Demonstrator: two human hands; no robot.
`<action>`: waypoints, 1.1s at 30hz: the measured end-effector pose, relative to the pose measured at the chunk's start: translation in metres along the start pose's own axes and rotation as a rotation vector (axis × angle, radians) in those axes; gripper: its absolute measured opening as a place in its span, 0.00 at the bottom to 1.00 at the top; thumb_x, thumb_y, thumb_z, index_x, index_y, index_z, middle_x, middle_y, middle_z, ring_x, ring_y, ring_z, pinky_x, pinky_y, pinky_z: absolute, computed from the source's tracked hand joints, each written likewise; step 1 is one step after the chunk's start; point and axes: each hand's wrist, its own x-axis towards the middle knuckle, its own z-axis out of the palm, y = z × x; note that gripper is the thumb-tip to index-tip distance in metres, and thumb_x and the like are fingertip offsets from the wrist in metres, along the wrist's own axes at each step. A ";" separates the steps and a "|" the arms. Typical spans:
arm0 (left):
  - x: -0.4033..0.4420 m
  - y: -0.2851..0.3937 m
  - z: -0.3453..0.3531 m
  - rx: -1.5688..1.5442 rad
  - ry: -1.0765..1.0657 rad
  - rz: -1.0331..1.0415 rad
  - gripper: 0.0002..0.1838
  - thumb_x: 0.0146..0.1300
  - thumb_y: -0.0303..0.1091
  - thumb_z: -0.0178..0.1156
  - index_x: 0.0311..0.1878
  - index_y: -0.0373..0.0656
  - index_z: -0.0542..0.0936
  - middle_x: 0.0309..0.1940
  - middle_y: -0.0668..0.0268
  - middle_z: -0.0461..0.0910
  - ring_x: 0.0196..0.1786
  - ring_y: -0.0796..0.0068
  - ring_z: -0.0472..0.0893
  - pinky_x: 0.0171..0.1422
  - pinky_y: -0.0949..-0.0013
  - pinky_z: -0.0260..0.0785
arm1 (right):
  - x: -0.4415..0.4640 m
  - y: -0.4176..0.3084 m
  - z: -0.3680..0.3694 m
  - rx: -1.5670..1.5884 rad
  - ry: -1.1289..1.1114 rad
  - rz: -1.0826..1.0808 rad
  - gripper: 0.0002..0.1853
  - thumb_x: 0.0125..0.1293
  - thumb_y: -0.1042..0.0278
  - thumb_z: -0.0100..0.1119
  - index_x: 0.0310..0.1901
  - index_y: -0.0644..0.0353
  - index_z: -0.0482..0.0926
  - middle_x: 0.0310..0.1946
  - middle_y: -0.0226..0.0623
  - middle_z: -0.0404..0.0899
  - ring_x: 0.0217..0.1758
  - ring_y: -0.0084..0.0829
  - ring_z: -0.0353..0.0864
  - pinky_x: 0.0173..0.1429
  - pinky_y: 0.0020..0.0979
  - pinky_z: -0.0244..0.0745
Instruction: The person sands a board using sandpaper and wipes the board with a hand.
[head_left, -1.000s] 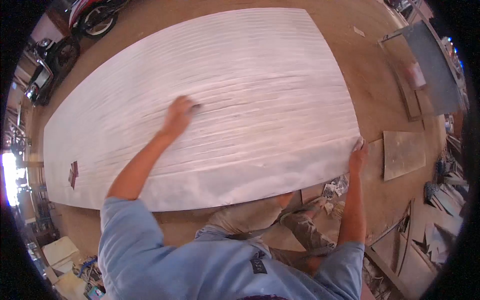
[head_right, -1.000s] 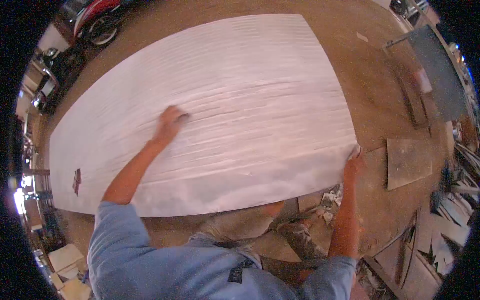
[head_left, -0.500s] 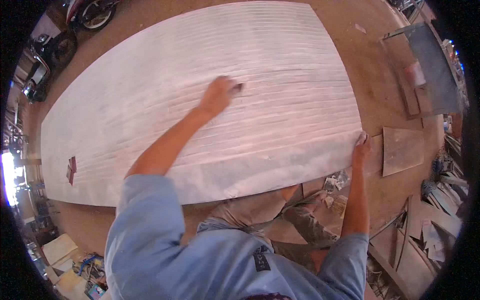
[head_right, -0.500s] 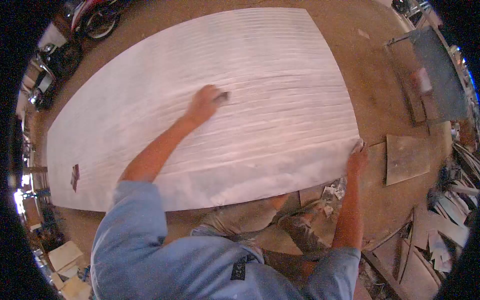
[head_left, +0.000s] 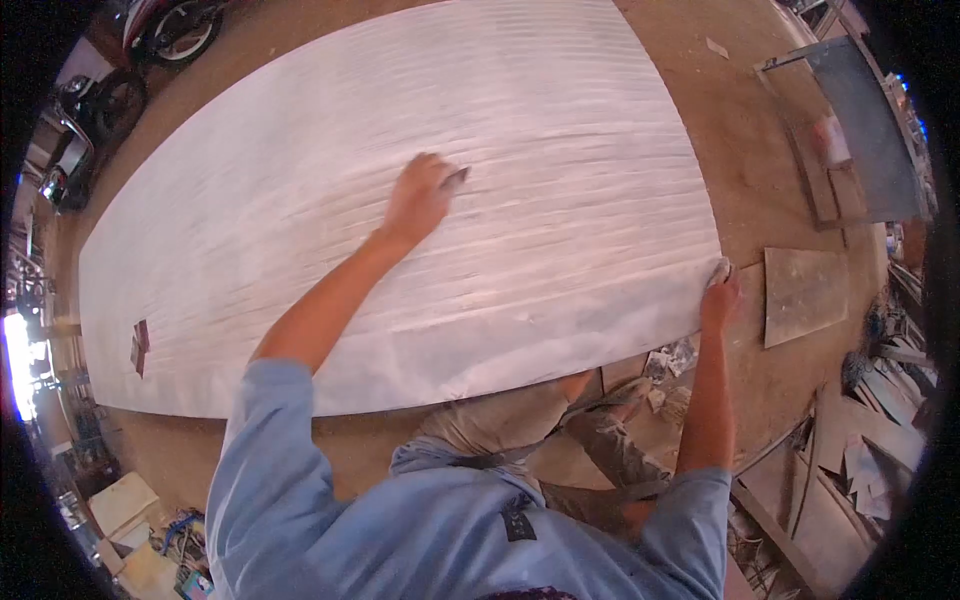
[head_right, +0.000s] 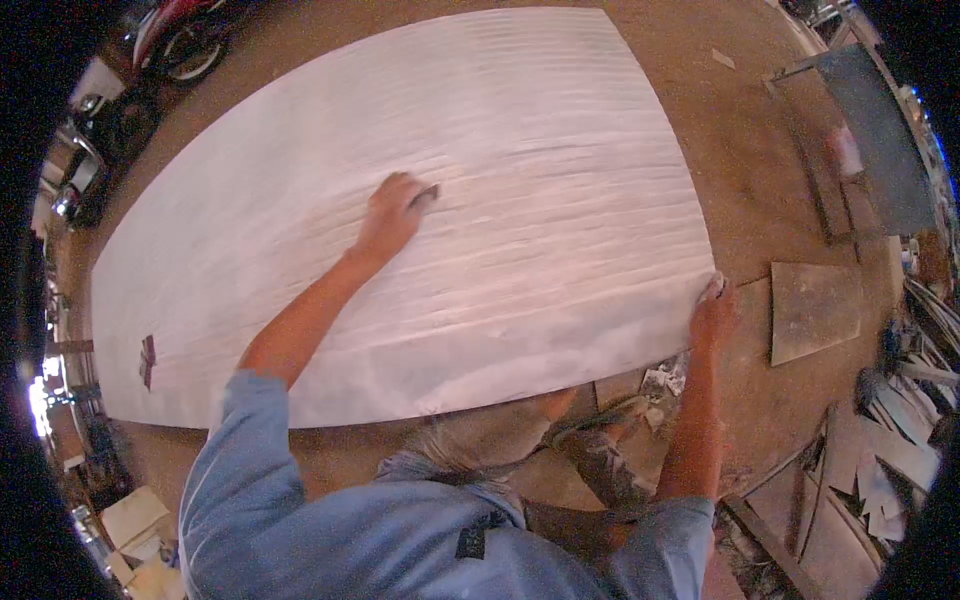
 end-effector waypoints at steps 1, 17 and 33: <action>0.012 0.009 0.021 0.040 0.063 0.082 0.07 0.60 0.31 0.58 0.34 0.38 0.81 0.35 0.58 0.78 0.44 0.57 0.75 0.52 0.57 0.67 | -0.004 -0.002 -0.002 -0.003 -0.003 -0.003 0.25 0.72 0.53 0.41 0.63 0.61 0.69 0.60 0.50 0.71 0.62 0.50 0.70 0.64 0.47 0.63; 0.055 0.049 0.076 0.015 0.045 0.149 0.08 0.60 0.33 0.60 0.34 0.38 0.81 0.32 0.56 0.77 0.42 0.55 0.75 0.51 0.54 0.68 | 0.005 0.029 0.027 -0.003 0.250 -0.245 0.25 0.72 0.49 0.41 0.59 0.59 0.72 0.54 0.52 0.75 0.55 0.55 0.75 0.57 0.49 0.69; 0.126 0.154 0.173 -0.226 0.170 0.271 0.08 0.60 0.36 0.61 0.34 0.41 0.80 0.33 0.54 0.80 0.41 0.54 0.78 0.45 0.57 0.69 | 0.025 0.061 0.063 -0.237 0.175 -0.171 0.26 0.73 0.52 0.39 0.65 0.59 0.67 0.62 0.46 0.70 0.63 0.48 0.70 0.63 0.46 0.64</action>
